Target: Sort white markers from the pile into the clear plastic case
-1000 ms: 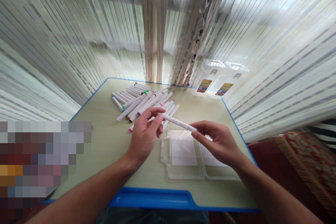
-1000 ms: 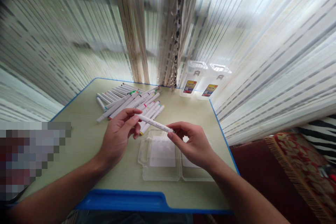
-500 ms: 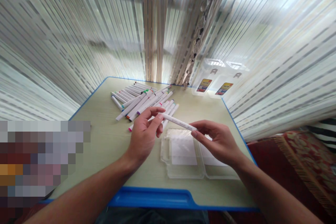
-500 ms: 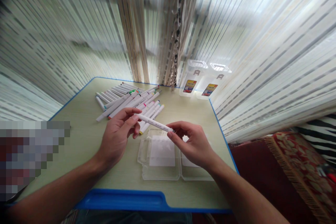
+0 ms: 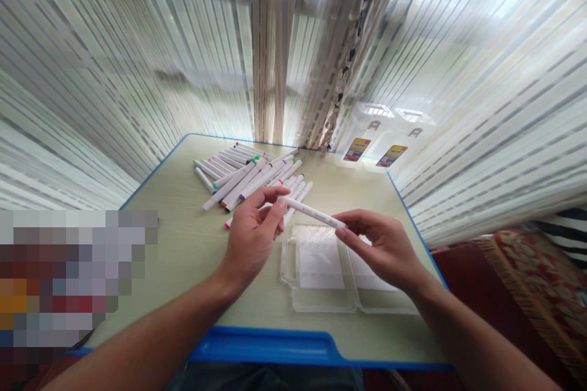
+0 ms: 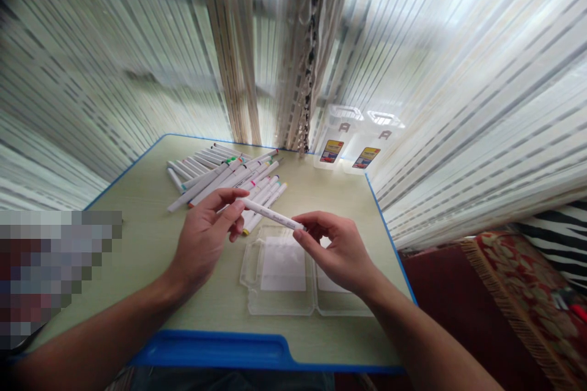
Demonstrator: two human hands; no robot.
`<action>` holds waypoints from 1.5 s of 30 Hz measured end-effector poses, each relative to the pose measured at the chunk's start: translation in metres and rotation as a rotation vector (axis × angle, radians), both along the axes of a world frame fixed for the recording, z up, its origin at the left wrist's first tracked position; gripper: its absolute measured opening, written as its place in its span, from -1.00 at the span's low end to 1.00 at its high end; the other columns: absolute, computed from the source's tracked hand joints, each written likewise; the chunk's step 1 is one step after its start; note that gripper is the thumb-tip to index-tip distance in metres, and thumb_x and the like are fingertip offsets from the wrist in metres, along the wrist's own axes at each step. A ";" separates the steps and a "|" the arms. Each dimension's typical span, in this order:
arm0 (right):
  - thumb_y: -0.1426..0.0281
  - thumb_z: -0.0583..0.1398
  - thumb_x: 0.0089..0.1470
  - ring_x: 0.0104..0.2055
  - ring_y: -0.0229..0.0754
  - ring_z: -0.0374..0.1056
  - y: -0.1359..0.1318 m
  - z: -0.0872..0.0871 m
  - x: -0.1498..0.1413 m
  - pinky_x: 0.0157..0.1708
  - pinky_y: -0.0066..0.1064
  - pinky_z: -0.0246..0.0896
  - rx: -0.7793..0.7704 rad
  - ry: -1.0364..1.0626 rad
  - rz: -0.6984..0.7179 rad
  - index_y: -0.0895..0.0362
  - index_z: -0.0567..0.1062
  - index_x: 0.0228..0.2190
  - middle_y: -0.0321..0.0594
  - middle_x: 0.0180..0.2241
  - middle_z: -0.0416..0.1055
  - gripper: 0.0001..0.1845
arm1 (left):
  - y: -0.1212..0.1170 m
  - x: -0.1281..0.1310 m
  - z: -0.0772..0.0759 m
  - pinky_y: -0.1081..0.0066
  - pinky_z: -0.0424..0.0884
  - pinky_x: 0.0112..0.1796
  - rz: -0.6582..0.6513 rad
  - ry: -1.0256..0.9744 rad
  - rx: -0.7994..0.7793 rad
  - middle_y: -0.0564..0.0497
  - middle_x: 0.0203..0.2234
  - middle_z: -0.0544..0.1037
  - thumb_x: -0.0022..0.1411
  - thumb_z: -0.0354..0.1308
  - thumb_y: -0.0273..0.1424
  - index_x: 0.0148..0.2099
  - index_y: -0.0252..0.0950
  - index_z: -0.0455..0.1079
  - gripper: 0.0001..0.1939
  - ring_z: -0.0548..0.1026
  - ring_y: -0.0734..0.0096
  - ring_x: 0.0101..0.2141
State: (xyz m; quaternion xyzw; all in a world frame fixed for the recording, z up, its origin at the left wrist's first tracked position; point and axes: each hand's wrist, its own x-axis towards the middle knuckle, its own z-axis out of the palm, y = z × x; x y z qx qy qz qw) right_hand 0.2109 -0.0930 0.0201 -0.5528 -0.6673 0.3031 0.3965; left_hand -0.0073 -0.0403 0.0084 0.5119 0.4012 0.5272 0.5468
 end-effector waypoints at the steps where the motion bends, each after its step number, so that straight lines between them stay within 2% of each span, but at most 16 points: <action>1: 0.30 0.28 0.17 -0.44 -0.22 0.43 0.000 0.000 0.000 -0.45 -0.43 0.32 -0.003 -0.002 0.000 0.18 0.62 -0.20 -0.17 -0.41 0.58 -0.77 | 0.000 0.000 0.001 0.58 0.23 -0.60 0.009 0.017 0.017 0.10 -0.43 0.43 0.27 0.25 -0.31 -0.09 -0.30 0.49 -0.79 0.36 0.62 -0.57; 8: 0.23 0.27 0.19 -0.44 -0.22 0.42 0.000 -0.004 -0.001 -0.44 -0.43 0.28 -0.086 -0.022 0.039 0.16 0.62 -0.23 -0.18 -0.41 0.58 -0.74 | -0.006 0.000 0.001 0.57 0.26 -0.59 0.009 0.055 0.064 0.01 -0.29 0.53 0.24 0.30 -0.29 0.03 -0.25 0.54 -0.68 0.37 0.62 -0.54; 13: 0.23 0.24 0.23 -0.47 -0.25 0.40 -0.001 -0.008 -0.004 -0.45 -0.44 0.25 -0.131 -0.128 0.120 0.12 0.63 -0.22 -0.23 -0.42 0.58 -0.75 | -0.012 -0.002 0.001 0.54 0.40 -0.47 -0.045 0.052 0.147 -0.03 -0.25 0.61 0.21 0.34 -0.35 0.10 -0.23 0.51 -0.60 0.46 0.53 -0.45; 18: 0.28 0.28 0.19 -0.53 -0.30 0.34 0.000 -0.008 -0.006 -0.48 -0.48 0.20 -0.040 -0.212 0.156 0.10 0.64 -0.22 -0.30 -0.52 0.51 -0.81 | -0.020 -0.004 0.008 0.55 0.40 -0.47 -0.119 0.134 0.391 0.00 -0.40 0.61 0.20 0.34 -0.47 -0.10 -0.33 0.59 -0.80 0.46 0.54 -0.48; 22: 0.36 0.29 0.17 -0.53 -0.31 0.33 0.001 -0.010 -0.006 -0.46 -0.49 0.21 0.036 -0.216 0.160 0.13 0.64 -0.24 -0.30 -0.52 0.49 -0.85 | -0.023 -0.004 0.011 0.56 0.40 -0.47 -0.191 0.127 0.580 -0.05 -0.33 0.63 0.17 0.34 -0.58 -0.10 -0.37 0.58 -0.78 0.45 0.57 -0.47; 25: 0.39 0.30 0.15 -0.51 -0.31 0.33 0.001 -0.011 -0.006 -0.45 -0.49 0.21 0.058 -0.200 0.179 0.13 0.63 -0.23 -0.28 -0.48 0.51 -0.86 | -0.024 -0.004 0.009 0.55 0.40 -0.48 -0.226 0.093 0.660 -0.08 -0.28 0.63 0.14 0.35 -0.63 -0.08 -0.38 0.57 -0.73 0.45 0.59 -0.47; 34: 0.40 0.28 0.16 -0.43 -0.25 0.41 0.001 -0.011 -0.004 -0.39 -0.45 0.28 0.022 -0.194 0.186 0.12 0.63 -0.17 -0.22 -0.38 0.58 -0.81 | -0.026 -0.003 0.007 0.56 0.43 -0.46 -0.259 0.089 0.730 -0.11 -0.25 0.63 0.10 0.37 -0.66 -0.07 -0.43 0.56 -0.69 0.47 0.60 -0.46; 45: 0.44 0.27 0.15 -0.47 -0.28 0.40 0.000 -0.009 -0.005 -0.41 -0.47 0.28 0.046 -0.217 0.173 0.14 0.61 -0.22 -0.23 -0.39 0.58 -0.85 | -0.026 -0.002 0.009 0.58 0.46 -0.45 -0.251 0.097 0.760 -0.14 -0.23 0.65 0.11 0.37 -0.65 -0.07 -0.43 0.56 -0.70 0.50 0.57 -0.44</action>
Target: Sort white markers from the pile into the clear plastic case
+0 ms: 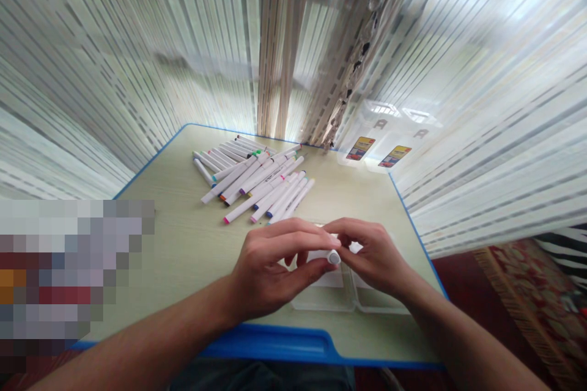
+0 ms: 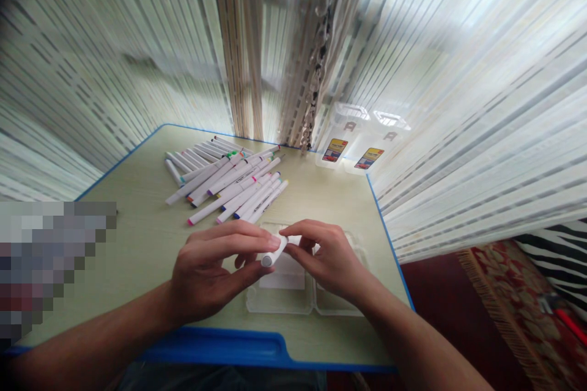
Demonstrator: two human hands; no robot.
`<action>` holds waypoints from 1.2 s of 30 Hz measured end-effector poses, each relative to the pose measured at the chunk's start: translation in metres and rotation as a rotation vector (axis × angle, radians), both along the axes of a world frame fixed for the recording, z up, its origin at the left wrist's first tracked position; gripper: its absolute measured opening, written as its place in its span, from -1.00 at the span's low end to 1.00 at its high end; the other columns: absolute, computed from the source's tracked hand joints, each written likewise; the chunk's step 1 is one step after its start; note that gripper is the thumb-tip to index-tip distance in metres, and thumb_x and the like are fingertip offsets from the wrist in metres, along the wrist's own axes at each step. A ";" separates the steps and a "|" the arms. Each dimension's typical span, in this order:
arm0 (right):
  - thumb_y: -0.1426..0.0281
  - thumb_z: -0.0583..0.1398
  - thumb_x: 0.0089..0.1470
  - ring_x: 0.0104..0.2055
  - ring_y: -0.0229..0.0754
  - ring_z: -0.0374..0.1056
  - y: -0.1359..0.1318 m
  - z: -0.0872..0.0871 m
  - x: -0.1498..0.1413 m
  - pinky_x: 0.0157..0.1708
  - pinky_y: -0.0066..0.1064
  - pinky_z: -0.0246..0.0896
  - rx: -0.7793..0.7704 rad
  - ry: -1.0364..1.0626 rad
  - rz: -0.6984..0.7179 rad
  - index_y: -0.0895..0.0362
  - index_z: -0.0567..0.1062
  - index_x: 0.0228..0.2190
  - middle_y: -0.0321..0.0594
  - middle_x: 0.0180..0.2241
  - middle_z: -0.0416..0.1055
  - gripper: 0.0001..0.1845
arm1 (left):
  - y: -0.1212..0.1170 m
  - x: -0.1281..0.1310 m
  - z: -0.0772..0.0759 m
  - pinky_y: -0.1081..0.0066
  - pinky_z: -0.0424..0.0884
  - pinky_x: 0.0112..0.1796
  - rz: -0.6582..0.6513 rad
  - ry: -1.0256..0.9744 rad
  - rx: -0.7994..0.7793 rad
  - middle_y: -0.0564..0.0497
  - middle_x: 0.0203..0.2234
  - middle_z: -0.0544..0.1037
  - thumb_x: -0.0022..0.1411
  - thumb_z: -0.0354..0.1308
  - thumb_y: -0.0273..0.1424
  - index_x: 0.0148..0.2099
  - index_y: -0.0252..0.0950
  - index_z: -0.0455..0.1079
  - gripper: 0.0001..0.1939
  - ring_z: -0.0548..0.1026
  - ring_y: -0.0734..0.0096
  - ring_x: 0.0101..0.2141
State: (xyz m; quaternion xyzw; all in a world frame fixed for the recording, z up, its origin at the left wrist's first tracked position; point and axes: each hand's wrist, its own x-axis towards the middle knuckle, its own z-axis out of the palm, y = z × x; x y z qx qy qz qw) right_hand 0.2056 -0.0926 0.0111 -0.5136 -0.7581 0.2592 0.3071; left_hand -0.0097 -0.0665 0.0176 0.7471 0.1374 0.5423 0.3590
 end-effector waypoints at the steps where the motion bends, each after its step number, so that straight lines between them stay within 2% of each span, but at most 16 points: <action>1: 0.44 0.27 0.15 -0.47 -0.28 0.40 0.000 0.000 0.000 -0.41 -0.47 0.28 0.001 -0.003 -0.001 0.14 0.61 -0.22 -0.23 -0.39 0.58 -0.85 | 0.000 0.000 0.000 0.57 0.46 -0.45 -0.002 -0.001 -0.002 -0.14 -0.23 0.65 0.11 0.37 -0.65 -0.07 -0.43 0.56 -0.69 0.50 0.57 -0.44; 15: 0.44 0.29 0.15 -0.50 -0.31 0.37 0.001 0.001 0.000 -0.44 -0.50 0.27 0.039 0.012 0.004 0.15 0.61 -0.22 -0.27 -0.45 0.54 -0.87 | 0.001 -0.002 -0.004 0.54 0.42 -0.50 -0.007 0.003 -0.050 -0.11 -0.25 0.63 0.12 0.36 -0.64 -0.05 -0.37 0.56 -0.68 0.47 0.59 -0.49; 27: 0.41 0.29 0.14 -0.50 -0.29 0.37 0.001 -0.001 0.000 -0.44 -0.48 0.28 0.022 0.030 0.006 0.15 0.61 -0.25 -0.25 -0.46 0.52 -0.88 | 0.002 -0.002 0.000 0.54 0.42 -0.49 0.036 -0.001 -0.048 -0.07 -0.28 0.63 0.14 0.33 -0.65 -0.03 -0.33 0.55 -0.67 0.45 0.58 -0.50; 32: 0.41 0.30 0.14 -0.52 -0.30 0.36 0.000 0.000 0.000 -0.45 -0.48 0.27 0.017 0.012 0.020 0.14 0.62 -0.24 -0.27 -0.48 0.51 -0.88 | 0.002 -0.002 -0.005 0.53 0.43 -0.46 0.144 -0.008 -0.054 -0.01 -0.27 0.65 0.15 0.33 -0.64 0.02 -0.27 0.53 -0.61 0.45 0.60 -0.51; 36: 0.42 0.30 0.16 -0.51 -0.31 0.36 -0.001 0.003 0.000 -0.42 -0.49 0.27 0.008 0.013 0.089 0.11 0.62 -0.24 -0.26 -0.42 0.55 -0.89 | 0.001 -0.003 -0.010 0.57 0.42 -0.52 0.229 -0.026 -0.098 0.00 -0.25 0.65 0.18 0.32 -0.61 0.02 -0.23 0.53 -0.63 0.43 0.64 -0.55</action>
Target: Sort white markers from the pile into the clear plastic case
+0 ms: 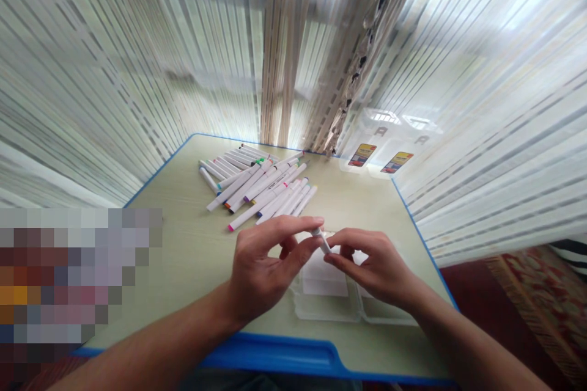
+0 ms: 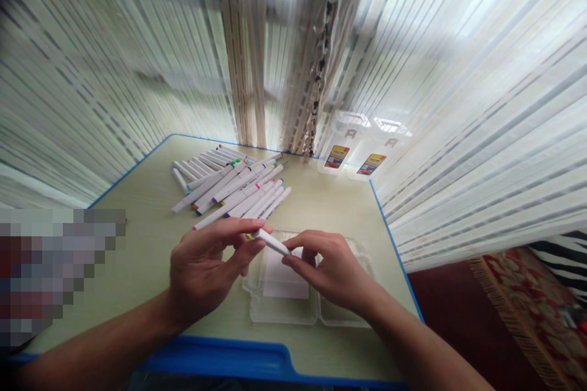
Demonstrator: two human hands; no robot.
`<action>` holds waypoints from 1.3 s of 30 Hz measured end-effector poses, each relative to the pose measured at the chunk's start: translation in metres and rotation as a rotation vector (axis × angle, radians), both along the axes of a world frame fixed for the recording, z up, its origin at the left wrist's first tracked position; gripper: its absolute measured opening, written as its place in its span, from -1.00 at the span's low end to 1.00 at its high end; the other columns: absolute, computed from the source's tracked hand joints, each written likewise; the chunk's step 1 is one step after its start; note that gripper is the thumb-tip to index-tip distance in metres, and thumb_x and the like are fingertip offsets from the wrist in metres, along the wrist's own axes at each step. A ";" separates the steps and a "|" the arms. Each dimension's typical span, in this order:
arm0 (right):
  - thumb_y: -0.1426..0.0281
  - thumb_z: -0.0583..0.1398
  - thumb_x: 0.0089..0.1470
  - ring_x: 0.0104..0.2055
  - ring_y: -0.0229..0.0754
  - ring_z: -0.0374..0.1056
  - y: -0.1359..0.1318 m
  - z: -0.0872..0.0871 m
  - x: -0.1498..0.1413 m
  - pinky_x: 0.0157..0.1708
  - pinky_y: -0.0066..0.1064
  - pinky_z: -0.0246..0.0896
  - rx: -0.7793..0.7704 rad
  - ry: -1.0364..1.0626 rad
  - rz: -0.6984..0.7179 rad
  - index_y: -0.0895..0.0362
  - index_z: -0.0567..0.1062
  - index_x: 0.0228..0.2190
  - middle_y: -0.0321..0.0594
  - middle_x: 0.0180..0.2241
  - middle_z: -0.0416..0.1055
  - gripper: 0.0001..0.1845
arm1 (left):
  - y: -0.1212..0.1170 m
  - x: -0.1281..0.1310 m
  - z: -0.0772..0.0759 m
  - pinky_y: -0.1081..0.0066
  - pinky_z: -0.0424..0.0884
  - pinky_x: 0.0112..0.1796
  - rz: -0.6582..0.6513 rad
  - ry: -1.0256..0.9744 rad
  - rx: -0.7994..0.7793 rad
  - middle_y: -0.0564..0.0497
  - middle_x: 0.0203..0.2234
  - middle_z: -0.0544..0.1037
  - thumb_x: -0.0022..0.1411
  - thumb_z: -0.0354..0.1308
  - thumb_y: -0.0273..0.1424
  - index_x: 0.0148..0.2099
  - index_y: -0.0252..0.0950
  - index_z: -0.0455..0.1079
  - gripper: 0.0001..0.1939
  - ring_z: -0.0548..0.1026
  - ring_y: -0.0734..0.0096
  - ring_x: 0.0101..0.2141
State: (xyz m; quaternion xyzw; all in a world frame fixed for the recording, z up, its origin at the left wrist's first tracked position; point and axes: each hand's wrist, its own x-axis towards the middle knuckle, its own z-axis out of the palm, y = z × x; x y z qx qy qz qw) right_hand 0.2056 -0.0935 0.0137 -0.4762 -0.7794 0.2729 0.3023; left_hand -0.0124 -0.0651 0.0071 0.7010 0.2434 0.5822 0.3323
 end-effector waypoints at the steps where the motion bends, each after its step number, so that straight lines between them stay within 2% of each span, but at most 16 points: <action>1: 0.42 0.29 0.16 -0.50 -0.31 0.36 0.000 0.000 0.000 -0.41 -0.49 0.28 0.001 0.003 0.020 0.11 0.61 -0.23 -0.26 -0.41 0.55 -0.89 | 0.000 0.000 0.000 0.57 0.43 -0.53 0.009 -0.007 -0.011 -0.02 -0.24 0.65 0.19 0.32 -0.60 0.02 -0.23 0.53 -0.65 0.44 0.63 -0.56; 6: 0.43 0.28 0.17 -0.50 -0.31 0.37 -0.001 0.000 0.000 -0.43 -0.49 0.27 0.006 -0.003 0.066 0.12 0.59 -0.24 -0.26 -0.44 0.53 -0.91 | -0.001 0.000 0.003 0.56 0.43 -0.54 0.011 0.011 -0.012 -0.02 -0.30 0.64 0.18 0.32 -0.58 -0.02 -0.27 0.52 -0.69 0.45 0.59 -0.55; 13: 0.44 0.27 0.17 -0.49 -0.31 0.37 -0.003 0.000 0.000 -0.40 -0.48 0.28 -0.008 -0.024 0.088 0.10 0.60 -0.21 -0.26 -0.42 0.54 -0.87 | 0.000 0.000 0.005 0.52 0.38 -0.53 -0.019 0.010 0.118 -0.04 -0.28 0.61 0.17 0.26 -0.65 -0.04 -0.29 0.46 -0.68 0.43 0.59 -0.54; 22: 0.44 0.27 0.17 -0.49 -0.30 0.37 -0.003 -0.001 0.000 -0.42 -0.50 0.25 -0.004 -0.054 0.118 0.09 0.60 -0.22 -0.30 -0.47 0.49 -0.88 | 0.000 -0.001 0.008 0.51 0.35 -0.54 0.005 0.067 0.156 -0.03 -0.35 0.59 0.13 0.25 -0.66 -0.11 -0.31 0.44 -0.72 0.40 0.59 -0.55; 30: 0.44 0.26 0.19 -0.50 -0.30 0.37 -0.004 0.001 -0.001 -0.43 -0.51 0.27 0.010 -0.040 0.129 0.10 0.59 -0.22 -0.28 -0.48 0.49 -0.89 | -0.004 0.000 0.005 0.61 0.40 -0.63 0.037 -0.014 0.034 0.01 -0.36 0.67 0.13 0.36 -0.61 -0.07 -0.30 0.52 -0.70 0.49 0.62 -0.63; 39: 0.45 0.28 0.18 -0.52 -0.32 0.36 -0.004 0.001 -0.002 -0.44 -0.51 0.24 0.035 -0.041 0.132 0.10 0.58 -0.25 -0.31 -0.49 0.48 -0.92 | -0.009 0.003 0.000 0.58 0.48 -0.70 0.022 -0.164 -0.111 -0.02 -0.34 0.70 0.10 0.38 -0.63 -0.11 -0.31 0.57 -0.71 0.59 0.47 -0.60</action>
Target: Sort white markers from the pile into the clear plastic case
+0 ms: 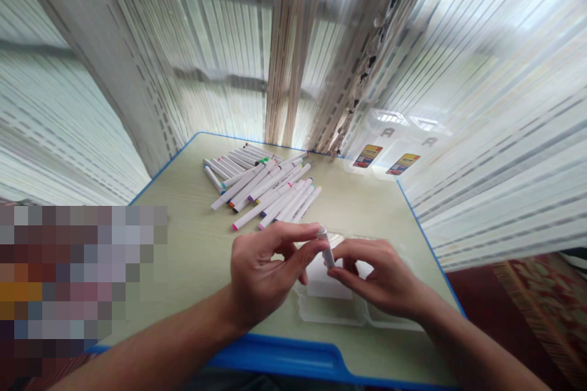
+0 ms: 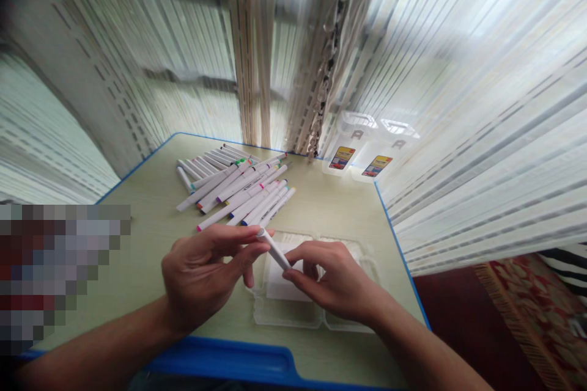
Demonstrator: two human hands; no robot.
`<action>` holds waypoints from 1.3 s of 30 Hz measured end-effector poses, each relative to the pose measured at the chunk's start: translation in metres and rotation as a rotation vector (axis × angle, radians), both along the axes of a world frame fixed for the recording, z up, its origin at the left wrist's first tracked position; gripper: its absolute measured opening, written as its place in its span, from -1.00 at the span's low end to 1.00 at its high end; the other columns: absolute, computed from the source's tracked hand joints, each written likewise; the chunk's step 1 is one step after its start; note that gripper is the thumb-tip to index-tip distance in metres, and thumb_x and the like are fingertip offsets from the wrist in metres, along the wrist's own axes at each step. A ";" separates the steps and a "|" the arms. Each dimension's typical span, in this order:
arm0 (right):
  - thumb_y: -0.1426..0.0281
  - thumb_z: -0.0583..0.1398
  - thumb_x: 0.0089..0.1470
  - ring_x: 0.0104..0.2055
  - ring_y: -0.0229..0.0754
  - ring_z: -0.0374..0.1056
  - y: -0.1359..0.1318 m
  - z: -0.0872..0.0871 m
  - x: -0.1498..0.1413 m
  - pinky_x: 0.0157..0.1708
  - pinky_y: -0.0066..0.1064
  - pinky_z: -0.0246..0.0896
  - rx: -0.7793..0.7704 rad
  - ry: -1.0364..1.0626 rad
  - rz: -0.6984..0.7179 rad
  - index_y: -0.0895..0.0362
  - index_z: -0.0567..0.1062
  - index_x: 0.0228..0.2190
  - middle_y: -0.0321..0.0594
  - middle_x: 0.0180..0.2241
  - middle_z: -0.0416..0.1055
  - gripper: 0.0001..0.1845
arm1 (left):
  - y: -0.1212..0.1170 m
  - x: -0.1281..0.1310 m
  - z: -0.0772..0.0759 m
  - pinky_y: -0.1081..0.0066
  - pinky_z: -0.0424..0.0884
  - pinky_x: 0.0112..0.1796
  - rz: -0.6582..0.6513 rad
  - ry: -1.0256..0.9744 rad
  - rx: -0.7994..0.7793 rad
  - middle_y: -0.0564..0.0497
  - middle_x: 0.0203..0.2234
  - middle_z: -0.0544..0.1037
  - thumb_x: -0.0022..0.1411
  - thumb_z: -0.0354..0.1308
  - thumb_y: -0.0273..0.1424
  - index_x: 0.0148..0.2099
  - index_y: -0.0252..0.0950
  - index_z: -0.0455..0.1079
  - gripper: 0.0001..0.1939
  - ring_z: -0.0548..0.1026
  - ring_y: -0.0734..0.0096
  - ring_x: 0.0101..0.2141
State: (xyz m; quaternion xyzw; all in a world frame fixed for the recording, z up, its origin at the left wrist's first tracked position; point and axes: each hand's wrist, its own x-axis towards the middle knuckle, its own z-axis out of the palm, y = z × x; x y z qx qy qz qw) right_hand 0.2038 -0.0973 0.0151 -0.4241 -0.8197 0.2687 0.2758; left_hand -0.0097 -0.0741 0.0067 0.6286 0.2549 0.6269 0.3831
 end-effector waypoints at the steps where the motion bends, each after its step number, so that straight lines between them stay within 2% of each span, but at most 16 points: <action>1: 0.45 0.28 0.17 -0.52 -0.33 0.36 0.000 0.000 0.000 -0.44 -0.52 0.24 0.000 0.001 0.001 0.10 0.58 -0.25 -0.32 -0.49 0.48 -0.92 | 0.000 0.000 0.000 0.59 0.48 -0.70 0.000 -0.001 -0.001 -0.01 -0.34 0.69 0.10 0.38 -0.64 -0.11 -0.31 0.56 -0.71 0.60 0.47 -0.59; 12: 0.46 0.28 0.17 -0.52 -0.35 0.35 -0.001 -0.001 -0.001 -0.43 -0.53 0.23 0.005 0.008 -0.005 0.11 0.58 -0.26 -0.33 -0.48 0.48 -0.93 | -0.001 -0.001 -0.003 0.59 0.48 -0.69 0.007 0.022 0.040 -0.04 -0.29 0.70 0.09 0.38 -0.67 -0.09 -0.30 0.55 -0.66 0.59 0.49 -0.61; 21: 0.48 0.28 0.16 -0.54 -0.35 0.34 -0.001 0.000 -0.001 -0.46 -0.55 0.22 0.031 0.025 0.010 0.13 0.57 -0.27 -0.32 -0.51 0.46 -0.93 | 0.004 -0.005 -0.004 0.61 0.54 -0.58 0.071 0.111 0.224 0.03 -0.24 0.71 0.09 0.36 -0.72 0.00 -0.24 0.55 -0.55 0.59 0.57 -0.57; 28: 0.51 0.29 0.14 -0.54 -0.36 0.33 0.000 -0.001 -0.001 -0.47 -0.56 0.22 0.044 0.040 0.019 0.12 0.56 -0.26 -0.34 -0.51 0.46 -0.91 | 0.006 -0.005 0.000 0.64 0.55 -0.52 0.068 0.130 0.323 0.01 -0.21 0.71 0.13 0.34 -0.71 0.00 -0.26 0.55 -0.59 0.59 0.60 -0.55; 34: 0.50 0.28 0.15 -0.53 -0.35 0.34 0.000 -0.001 -0.001 -0.45 -0.55 0.23 0.067 0.036 0.023 0.12 0.56 -0.23 -0.33 -0.49 0.46 -0.88 | 0.005 -0.005 0.002 0.59 0.57 -0.43 0.060 0.135 0.327 -0.01 -0.23 0.71 0.10 0.35 -0.71 0.01 -0.29 0.54 -0.57 0.59 0.58 -0.51; 37: 0.50 0.28 0.16 -0.53 -0.34 0.33 0.000 0.000 -0.001 -0.46 -0.53 0.22 0.061 0.032 0.027 0.12 0.56 -0.24 -0.33 -0.51 0.45 -0.90 | 0.005 -0.005 0.002 0.54 0.52 -0.47 0.048 0.163 0.316 -0.03 -0.28 0.69 0.10 0.35 -0.69 0.03 -0.31 0.52 -0.56 0.55 0.56 -0.53; 39: 0.49 0.27 0.16 -0.53 -0.33 0.33 -0.001 0.001 0.000 -0.46 -0.52 0.23 0.036 0.030 0.023 0.13 0.57 -0.26 -0.32 -0.51 0.46 -0.91 | 0.005 -0.004 0.002 0.54 0.48 -0.51 0.048 0.160 0.254 -0.01 -0.28 0.67 0.12 0.34 -0.67 0.00 -0.29 0.52 -0.60 0.51 0.58 -0.54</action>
